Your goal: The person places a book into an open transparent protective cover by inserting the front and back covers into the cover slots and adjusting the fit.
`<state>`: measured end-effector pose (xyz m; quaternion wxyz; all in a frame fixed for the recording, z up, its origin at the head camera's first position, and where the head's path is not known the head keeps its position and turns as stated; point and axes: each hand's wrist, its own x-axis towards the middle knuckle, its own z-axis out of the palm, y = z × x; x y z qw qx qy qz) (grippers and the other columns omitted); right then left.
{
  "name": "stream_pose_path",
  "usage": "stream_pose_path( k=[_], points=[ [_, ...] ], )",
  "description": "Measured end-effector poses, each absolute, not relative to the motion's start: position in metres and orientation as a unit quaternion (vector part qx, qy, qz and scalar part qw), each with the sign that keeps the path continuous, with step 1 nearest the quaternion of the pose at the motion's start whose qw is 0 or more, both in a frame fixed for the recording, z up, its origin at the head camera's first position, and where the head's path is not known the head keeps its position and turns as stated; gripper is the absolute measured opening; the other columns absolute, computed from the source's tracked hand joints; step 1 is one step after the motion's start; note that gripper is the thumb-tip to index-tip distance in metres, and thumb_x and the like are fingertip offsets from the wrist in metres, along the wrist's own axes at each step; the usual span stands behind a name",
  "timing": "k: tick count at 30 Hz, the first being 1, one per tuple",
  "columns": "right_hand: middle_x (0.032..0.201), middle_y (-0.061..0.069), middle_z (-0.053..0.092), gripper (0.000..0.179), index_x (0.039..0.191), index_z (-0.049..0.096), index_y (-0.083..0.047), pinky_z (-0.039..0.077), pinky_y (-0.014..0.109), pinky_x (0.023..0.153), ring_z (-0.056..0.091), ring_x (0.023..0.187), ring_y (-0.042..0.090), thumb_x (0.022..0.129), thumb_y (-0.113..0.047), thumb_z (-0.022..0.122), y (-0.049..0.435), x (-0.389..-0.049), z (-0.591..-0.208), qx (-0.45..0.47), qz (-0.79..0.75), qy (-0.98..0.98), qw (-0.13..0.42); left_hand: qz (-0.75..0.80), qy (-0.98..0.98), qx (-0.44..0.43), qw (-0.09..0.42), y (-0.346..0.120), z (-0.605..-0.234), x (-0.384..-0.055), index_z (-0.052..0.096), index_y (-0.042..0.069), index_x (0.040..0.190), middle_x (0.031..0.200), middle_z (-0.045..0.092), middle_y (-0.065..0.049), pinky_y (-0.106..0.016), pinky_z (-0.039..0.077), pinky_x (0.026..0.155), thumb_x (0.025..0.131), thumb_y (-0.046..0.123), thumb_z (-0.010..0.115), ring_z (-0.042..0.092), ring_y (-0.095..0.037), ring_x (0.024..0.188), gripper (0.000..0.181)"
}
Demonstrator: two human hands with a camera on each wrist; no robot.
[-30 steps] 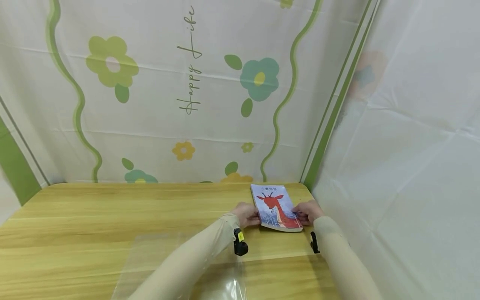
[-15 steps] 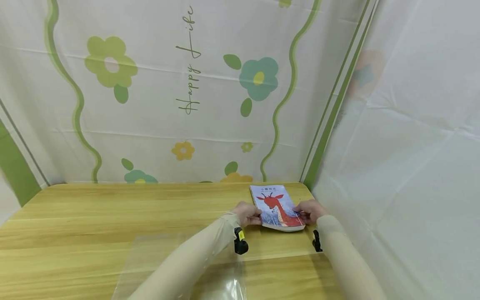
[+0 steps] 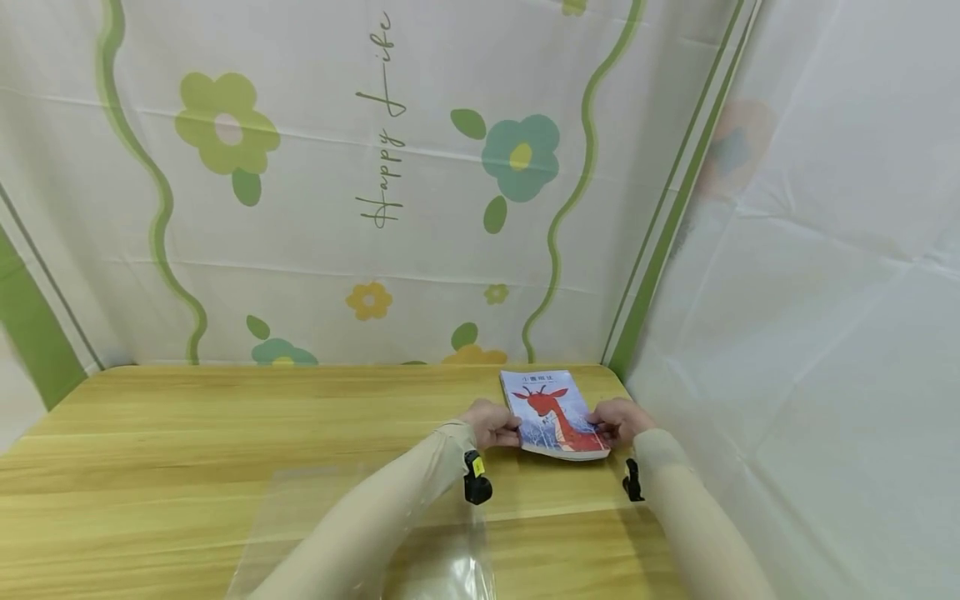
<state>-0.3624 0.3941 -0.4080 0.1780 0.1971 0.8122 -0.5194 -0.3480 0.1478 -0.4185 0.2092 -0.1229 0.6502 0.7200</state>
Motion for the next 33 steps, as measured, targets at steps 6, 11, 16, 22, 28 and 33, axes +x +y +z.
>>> stream_pose_path(
  k=[6, 11, 16, 22, 28, 33],
  points=[
    [0.08, 0.011, 0.057, 0.016, 0.101, 0.051, 0.011, 0.052, 0.026, 0.065, 0.055, 0.068, 0.017, 0.093, 0.0, 0.058, 0.393, -0.361, -0.402, 0.166, -0.507, 0.826, 0.181, 0.724, 0.645, -0.108, 0.219, 0.137, -0.412, -0.343, 0.062, -0.013, 0.098, 0.081, 0.068, -0.021, -0.036, 0.059, 0.07, 0.09, -0.012, 0.06, 0.07, -0.031, 0.079, 0.008],
    [0.084, 0.013, 0.061, 0.021, 0.105, 0.051, 0.014, 0.055, 0.026, 0.067, 0.059, 0.071, 0.017, 0.092, 0.0, 0.061, 0.392, -0.359, -0.401, 0.15, -0.529, 0.816, 0.18, 0.738, 0.627, -0.095, 0.231, 0.129, -0.411, -0.344, 0.064, -0.015, 0.101, 0.083, 0.069, -0.022, -0.038, 0.059, 0.072, 0.09, -0.013, 0.06, 0.07, -0.032, 0.082, 0.012],
    [0.089, 0.016, 0.064, 0.023, 0.108, 0.052, 0.017, 0.057, 0.032, 0.074, 0.064, 0.077, 0.021, 0.092, 0.003, 0.06, 0.389, -0.355, -0.402, 0.134, -0.575, 0.786, 0.184, 0.748, 0.615, -0.087, 0.233, 0.123, -0.409, -0.348, 0.066, -0.016, 0.1, 0.085, 0.069, -0.024, -0.039, 0.058, 0.075, 0.09, -0.013, 0.059, 0.069, -0.034, 0.088, 0.012],
    [0.087, 0.014, 0.067, 0.021, 0.108, 0.054, 0.019, 0.058, 0.034, 0.074, 0.067, 0.078, 0.021, 0.095, 0.002, 0.057, 0.385, -0.35, -0.401, 0.115, -0.601, 0.77, 0.182, 0.749, 0.616, -0.079, 0.231, 0.117, -0.405, -0.351, 0.066, -0.015, 0.097, 0.083, 0.069, -0.024, -0.038, 0.059, 0.073, 0.089, -0.014, 0.06, 0.07, -0.036, 0.088, 0.01],
    [0.088, 0.015, 0.068, 0.028, 0.115, 0.05, 0.022, 0.058, 0.036, 0.075, 0.068, 0.079, 0.023, 0.097, 0.002, 0.056, 0.377, -0.344, -0.401, 0.101, -0.621, 0.759, 0.169, 0.745, 0.618, -0.061, 0.244, 0.105, -0.407, -0.35, 0.066, -0.015, 0.097, 0.086, 0.069, -0.024, -0.038, 0.059, 0.074, 0.089, -0.013, 0.061, 0.069, -0.035, 0.088, 0.009],
    [0.087, 0.015, 0.069, 0.026, 0.112, 0.053, 0.022, 0.058, 0.035, 0.073, 0.068, 0.078, 0.022, 0.096, 0.002, 0.057, 0.37, -0.337, -0.399, 0.083, -0.638, 0.75, 0.152, 0.743, 0.612, -0.034, 0.269, 0.09, -0.403, -0.348, 0.064, -0.015, 0.102, 0.089, 0.069, -0.023, -0.035, 0.058, 0.077, 0.092, -0.009, 0.06, 0.069, -0.033, 0.089, 0.012]
  ],
)
